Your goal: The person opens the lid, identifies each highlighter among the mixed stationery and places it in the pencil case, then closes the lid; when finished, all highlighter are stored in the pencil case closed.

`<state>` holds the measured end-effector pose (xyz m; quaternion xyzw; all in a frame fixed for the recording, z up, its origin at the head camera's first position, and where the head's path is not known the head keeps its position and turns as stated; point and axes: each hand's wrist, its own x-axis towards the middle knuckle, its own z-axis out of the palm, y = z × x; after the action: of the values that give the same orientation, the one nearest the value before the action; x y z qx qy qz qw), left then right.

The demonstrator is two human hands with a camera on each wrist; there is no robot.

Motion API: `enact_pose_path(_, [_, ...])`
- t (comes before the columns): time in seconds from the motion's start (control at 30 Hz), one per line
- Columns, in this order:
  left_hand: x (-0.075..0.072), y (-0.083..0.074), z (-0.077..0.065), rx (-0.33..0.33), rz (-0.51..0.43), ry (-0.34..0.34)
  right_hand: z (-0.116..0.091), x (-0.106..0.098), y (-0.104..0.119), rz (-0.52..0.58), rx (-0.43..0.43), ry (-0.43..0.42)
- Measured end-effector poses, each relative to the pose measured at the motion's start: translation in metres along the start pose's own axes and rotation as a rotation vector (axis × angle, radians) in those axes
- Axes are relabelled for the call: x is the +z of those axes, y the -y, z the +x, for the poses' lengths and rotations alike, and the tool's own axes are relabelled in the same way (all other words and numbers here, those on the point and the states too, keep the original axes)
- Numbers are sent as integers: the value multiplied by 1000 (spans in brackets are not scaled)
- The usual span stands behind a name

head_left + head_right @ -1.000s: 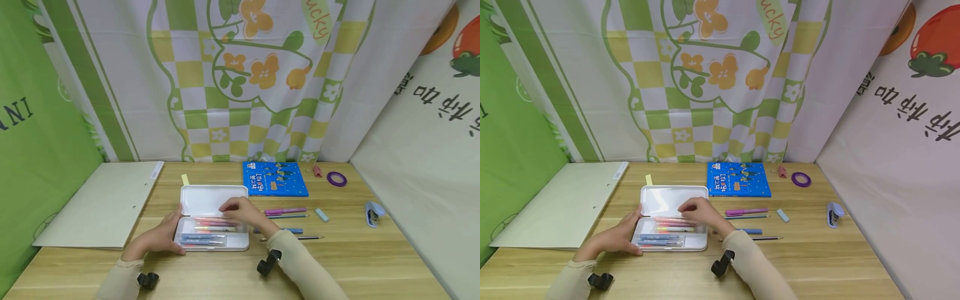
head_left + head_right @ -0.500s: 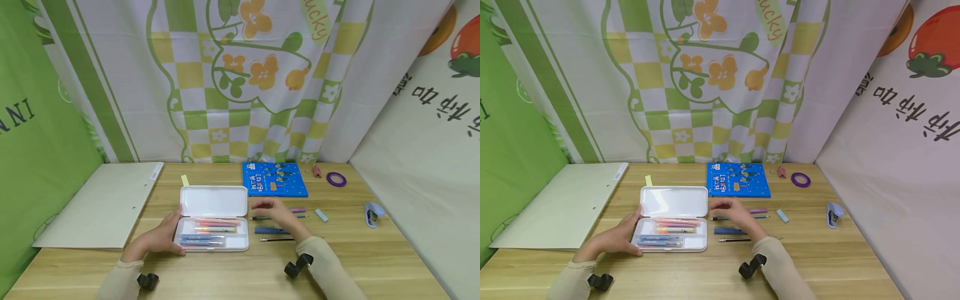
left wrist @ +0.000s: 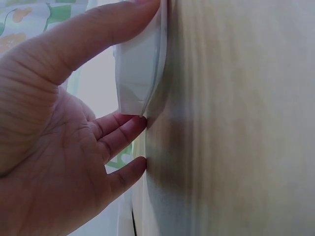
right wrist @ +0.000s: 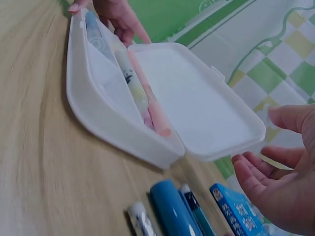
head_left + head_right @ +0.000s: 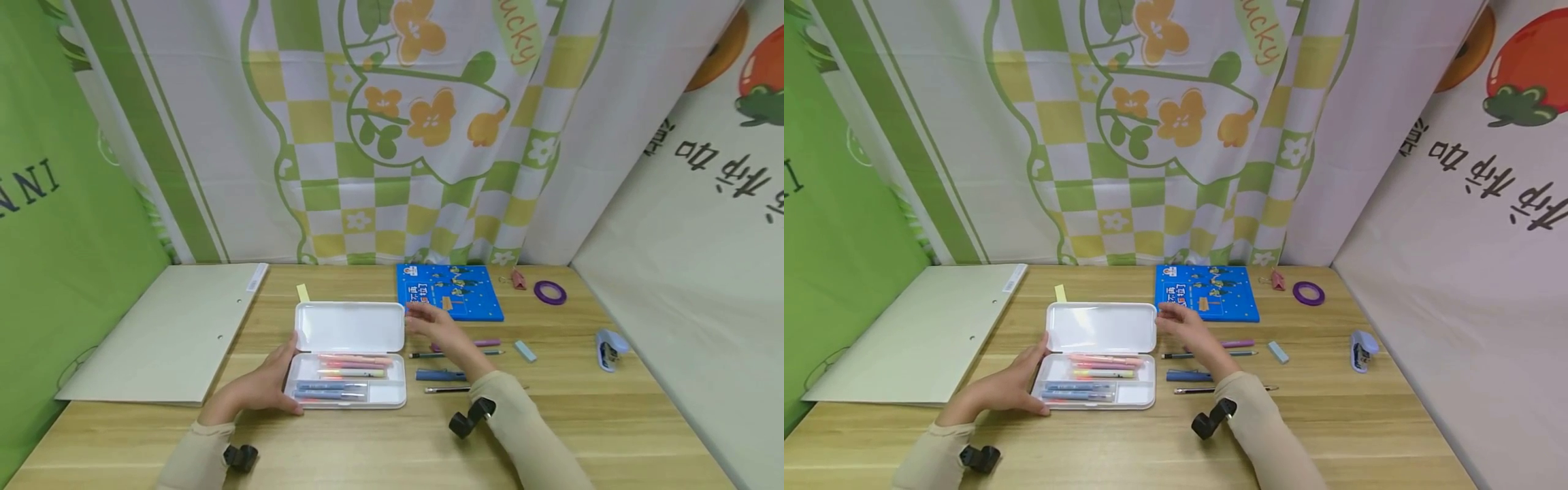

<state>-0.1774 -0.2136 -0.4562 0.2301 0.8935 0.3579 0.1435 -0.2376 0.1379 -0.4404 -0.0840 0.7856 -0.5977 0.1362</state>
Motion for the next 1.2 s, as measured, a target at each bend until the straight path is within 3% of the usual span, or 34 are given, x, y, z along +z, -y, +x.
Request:
enact_pose_path(0.2, [3,0,0,51,-7,-57,-1,10,8,38,-37,37])
enact_pose_path(0.43, [7,3,1,57,-46,-87,-26,20,8,61,-138,41])
enact_pose_path(0.67, [-2,4,-9,-21,-81,33,-55,33,-2,-164,-188,194])
enact_pose_path(0.87, [-13,-2,-13,-32,-85,124,-63,41,-5,-460,-210,220])
enact_pose_path(1.0, [-17,-3,-11,-17,-50,134,-65,45,-6,-561,-206,233])
enact_pose_path(1.2, [-15,1,-9,19,-9,90,-67,47,-6,-607,-192,235])
